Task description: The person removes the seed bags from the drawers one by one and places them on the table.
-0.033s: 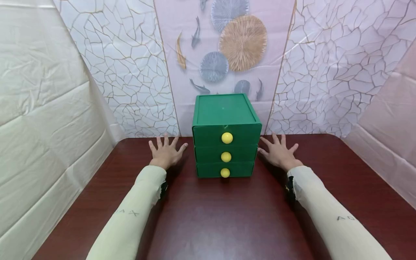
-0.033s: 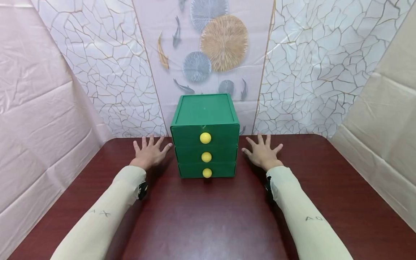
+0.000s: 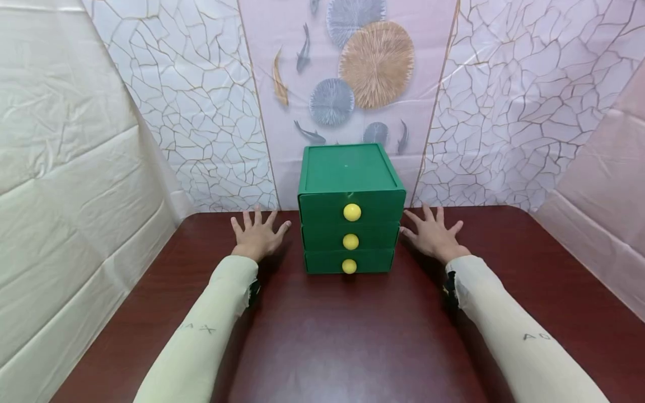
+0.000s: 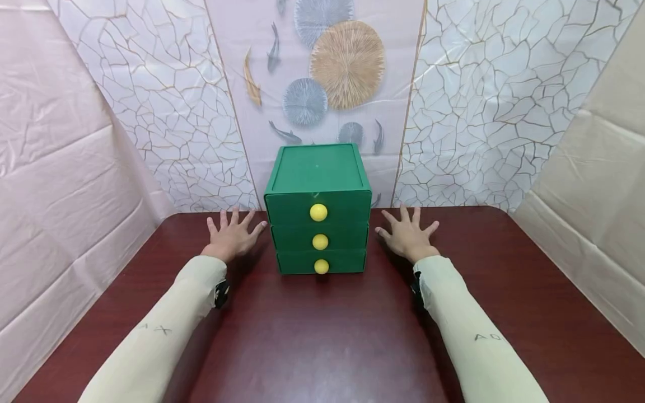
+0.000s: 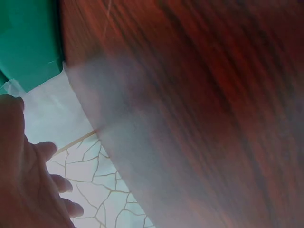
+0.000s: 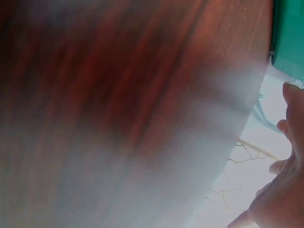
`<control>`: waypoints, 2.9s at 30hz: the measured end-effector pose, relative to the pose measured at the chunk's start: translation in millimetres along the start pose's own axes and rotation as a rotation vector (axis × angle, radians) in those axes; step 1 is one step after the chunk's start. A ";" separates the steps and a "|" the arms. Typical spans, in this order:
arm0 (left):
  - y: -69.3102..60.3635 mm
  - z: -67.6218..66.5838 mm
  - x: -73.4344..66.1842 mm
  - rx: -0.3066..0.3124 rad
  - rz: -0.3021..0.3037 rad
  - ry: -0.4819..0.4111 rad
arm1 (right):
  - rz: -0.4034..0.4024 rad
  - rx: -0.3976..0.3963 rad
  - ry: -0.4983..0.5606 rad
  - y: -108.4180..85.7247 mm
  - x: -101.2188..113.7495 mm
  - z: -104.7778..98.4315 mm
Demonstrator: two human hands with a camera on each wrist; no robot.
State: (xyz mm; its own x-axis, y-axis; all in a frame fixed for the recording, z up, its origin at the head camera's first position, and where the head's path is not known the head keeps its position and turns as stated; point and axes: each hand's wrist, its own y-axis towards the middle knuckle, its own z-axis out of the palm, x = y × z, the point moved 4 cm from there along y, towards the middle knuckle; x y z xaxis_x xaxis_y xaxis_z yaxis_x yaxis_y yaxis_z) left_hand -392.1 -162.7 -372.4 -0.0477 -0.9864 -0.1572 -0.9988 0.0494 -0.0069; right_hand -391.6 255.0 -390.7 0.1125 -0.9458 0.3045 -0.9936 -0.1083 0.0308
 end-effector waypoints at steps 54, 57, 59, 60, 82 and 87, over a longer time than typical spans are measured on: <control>-41.6 -12.8 -27.4 -0.098 0.155 -0.212 | -0.182 -0.166 0.229 -67.4 39.9 -39.9; -47.9 -16.0 -32.9 -0.077 0.161 -0.276 | -0.195 -0.198 0.276 -73.4 48.1 -43.0; -50.9 -18.5 -35.4 -0.039 0.188 -0.346 | -0.199 -0.211 0.311 -77.5 53.2 -45.0; -53.0 -20.1 -36.8 -0.014 0.204 -0.385 | -0.196 -0.218 0.327 -79.6 54.9 -46.0; -53.1 -34.0 -78.2 -0.183 0.507 -0.947 | -0.202 -0.356 0.560 -101.8 84.9 -64.7; -52.5 -39.9 -72.4 -0.216 0.536 -1.034 | -0.215 -0.343 0.572 -94.5 90.3 -58.7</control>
State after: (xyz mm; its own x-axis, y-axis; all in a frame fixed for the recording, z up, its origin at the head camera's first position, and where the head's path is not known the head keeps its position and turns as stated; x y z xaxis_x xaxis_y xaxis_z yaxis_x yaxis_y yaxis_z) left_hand -336.8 -100.2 -321.3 -0.5254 -0.2477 -0.8140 -0.8416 0.2922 0.4543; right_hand -287.8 197.8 -310.3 0.3811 -0.5942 0.7083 -0.9050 -0.0832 0.4171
